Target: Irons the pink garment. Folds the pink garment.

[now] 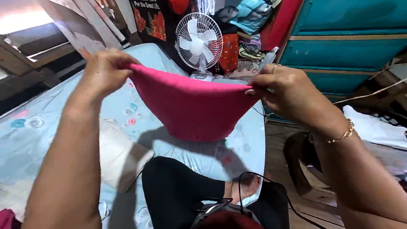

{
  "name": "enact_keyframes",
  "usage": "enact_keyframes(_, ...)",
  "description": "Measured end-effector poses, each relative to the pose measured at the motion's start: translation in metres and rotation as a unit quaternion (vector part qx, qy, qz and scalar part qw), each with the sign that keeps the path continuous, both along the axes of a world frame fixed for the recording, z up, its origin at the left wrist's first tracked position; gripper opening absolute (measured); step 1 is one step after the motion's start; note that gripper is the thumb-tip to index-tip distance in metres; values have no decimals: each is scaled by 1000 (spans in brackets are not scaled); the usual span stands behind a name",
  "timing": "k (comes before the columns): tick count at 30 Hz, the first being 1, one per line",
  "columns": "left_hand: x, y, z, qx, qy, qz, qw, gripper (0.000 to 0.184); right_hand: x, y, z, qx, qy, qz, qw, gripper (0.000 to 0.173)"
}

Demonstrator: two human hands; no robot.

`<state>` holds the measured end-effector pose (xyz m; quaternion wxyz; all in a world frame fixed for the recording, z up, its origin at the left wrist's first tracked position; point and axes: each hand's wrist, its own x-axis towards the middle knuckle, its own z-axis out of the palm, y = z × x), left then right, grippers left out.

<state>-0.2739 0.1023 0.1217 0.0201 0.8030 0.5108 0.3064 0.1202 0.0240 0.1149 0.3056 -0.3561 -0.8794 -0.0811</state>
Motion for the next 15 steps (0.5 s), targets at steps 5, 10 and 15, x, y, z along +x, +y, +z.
enact_keyframes(5, -4, 37, 39, 71, 33, 59, 995, 24, -30, 7, -3, 11, 37, 15, 999, 26)
enact_keyframes(10, 81, 101, 27, 36, 21, 26, 999, 28, 4, 26, -52, -87, 116, -57, 988, 34)
enact_keyframes(15, 212, 180, -91, -78, 95, -100, 987, 26, 83, 21, -166, -287, 202, -188, 917, 39)
